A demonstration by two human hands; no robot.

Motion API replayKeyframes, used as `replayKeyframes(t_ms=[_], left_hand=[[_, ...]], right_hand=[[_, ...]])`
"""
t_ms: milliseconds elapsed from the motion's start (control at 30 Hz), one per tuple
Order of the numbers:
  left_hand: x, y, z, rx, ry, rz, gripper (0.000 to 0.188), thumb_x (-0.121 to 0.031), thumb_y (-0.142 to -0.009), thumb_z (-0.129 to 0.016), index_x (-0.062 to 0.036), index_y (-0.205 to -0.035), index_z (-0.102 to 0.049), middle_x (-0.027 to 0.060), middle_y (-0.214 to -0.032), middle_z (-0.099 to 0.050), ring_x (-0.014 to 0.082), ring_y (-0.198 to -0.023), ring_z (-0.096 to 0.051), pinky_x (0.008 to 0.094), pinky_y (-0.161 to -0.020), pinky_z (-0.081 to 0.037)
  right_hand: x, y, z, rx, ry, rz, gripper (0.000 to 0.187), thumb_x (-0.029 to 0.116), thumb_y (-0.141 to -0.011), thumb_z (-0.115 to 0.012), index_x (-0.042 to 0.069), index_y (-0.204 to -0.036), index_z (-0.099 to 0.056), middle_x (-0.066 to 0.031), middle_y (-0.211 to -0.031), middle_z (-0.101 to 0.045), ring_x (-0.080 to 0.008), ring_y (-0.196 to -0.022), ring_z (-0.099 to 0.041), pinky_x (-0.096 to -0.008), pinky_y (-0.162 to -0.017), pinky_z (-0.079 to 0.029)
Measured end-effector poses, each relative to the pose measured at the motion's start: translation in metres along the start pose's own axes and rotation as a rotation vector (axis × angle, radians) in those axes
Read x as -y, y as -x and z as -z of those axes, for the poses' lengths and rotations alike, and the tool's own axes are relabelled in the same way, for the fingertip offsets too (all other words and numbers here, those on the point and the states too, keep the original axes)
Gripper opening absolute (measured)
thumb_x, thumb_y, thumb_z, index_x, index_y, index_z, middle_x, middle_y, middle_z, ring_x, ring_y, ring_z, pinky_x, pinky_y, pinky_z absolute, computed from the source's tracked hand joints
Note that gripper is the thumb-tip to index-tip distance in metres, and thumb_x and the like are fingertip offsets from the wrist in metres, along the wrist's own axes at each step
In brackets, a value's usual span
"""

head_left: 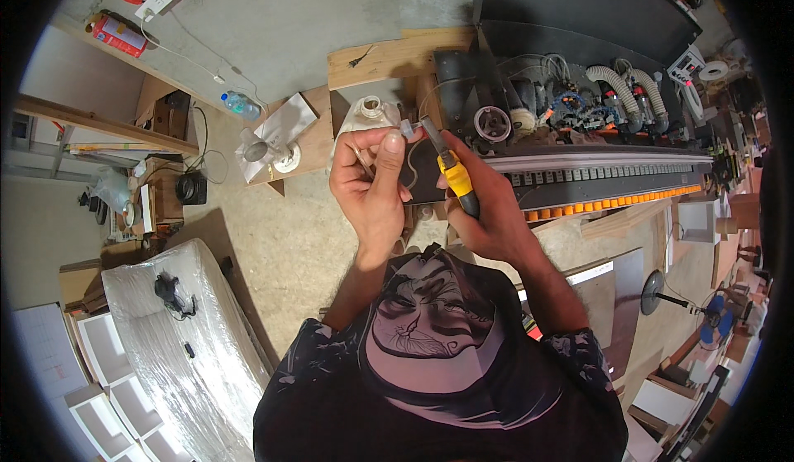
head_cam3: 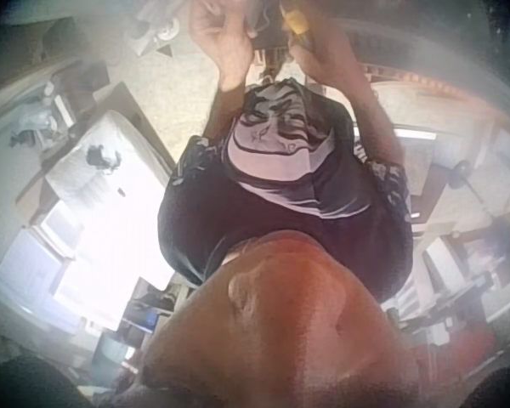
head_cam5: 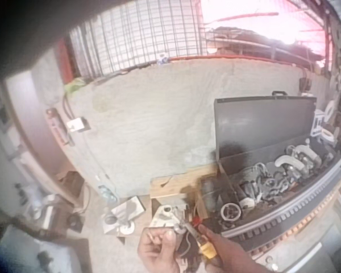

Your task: The person inserts a clear plastic tube into a red cap on a white plastic container, then secures the connection using a small metal clamp and pliers. The person also wipes the workbench surface with a cloth.

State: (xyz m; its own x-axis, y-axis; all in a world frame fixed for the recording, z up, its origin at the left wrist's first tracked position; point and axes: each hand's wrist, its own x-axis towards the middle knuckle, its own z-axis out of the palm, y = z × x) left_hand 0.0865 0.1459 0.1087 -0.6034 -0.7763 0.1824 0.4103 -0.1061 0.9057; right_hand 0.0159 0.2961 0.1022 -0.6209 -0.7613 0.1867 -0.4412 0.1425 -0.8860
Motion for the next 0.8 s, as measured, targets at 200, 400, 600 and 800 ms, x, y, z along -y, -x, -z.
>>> replayKeyframes(t_ms=[200, 400, 600, 800], left_hand=[[0.003, -0.001, 0.004, 0.026, 0.021, 0.032, 0.018, -0.019, -0.102, -0.069, -0.0031, -0.106, -0.063, 0.011, -0.095, -0.075, 0.001, -0.047, -0.039, 0.018, -0.041, -0.029], [0.005, -0.005, 0.008, 0.022, 0.041, 0.025, 0.018, -0.018, -0.104, -0.066, -0.0011, -0.11, -0.065, 0.0096, -0.099, -0.072, 0.0003, -0.048, -0.038, 0.0178, -0.042, -0.027], [0.006, -0.004, 0.006, 0.047, -0.188, 0.056, 0.015, -0.018, -0.103, -0.067, -0.0049, -0.11, -0.065, 0.0069, -0.099, -0.074, -0.0007, -0.05, -0.037, 0.0178, -0.044, -0.027], [0.018, -0.01, 0.032, -0.036, -0.204, -0.001, 0.017, -0.022, -0.101, -0.071, -0.0067, -0.102, -0.064, 0.0003, -0.084, -0.068, 0.0012, -0.051, -0.041, 0.0184, -0.044, -0.032]], right_hand=[[0.001, -0.004, 0.005, -0.06, 0.083, 0.09, 0.081, -0.007, -0.079, -0.059, 0.004, -0.157, -0.04, -0.021, -0.131, -0.063, -0.0309, -0.117, -0.065, -0.0363, -0.103, -0.048], [0.001, -0.007, 0.014, -0.033, 0.046, 0.075, 0.082, -0.008, -0.078, -0.061, 0.002, -0.156, -0.04, -0.0226, -0.144, -0.058, -0.0335, -0.13, -0.061, -0.0377, -0.108, -0.045], [-0.01, -0.005, 0.014, 0.056, -0.029, 0.017, 0.089, -0.003, -0.079, -0.06, 0.003, -0.162, -0.03, -0.0227, -0.142, -0.058, -0.0322, -0.123, -0.063, -0.0367, -0.106, -0.046], [-0.089, 0.027, -0.009, 0.297, -0.078, -0.315, 0.076, 0.017, -0.085, -0.064, -0.002, -0.154, -0.038, -0.0354, -0.125, -0.062, -0.0436, -0.114, -0.066, -0.0446, -0.104, -0.049]])
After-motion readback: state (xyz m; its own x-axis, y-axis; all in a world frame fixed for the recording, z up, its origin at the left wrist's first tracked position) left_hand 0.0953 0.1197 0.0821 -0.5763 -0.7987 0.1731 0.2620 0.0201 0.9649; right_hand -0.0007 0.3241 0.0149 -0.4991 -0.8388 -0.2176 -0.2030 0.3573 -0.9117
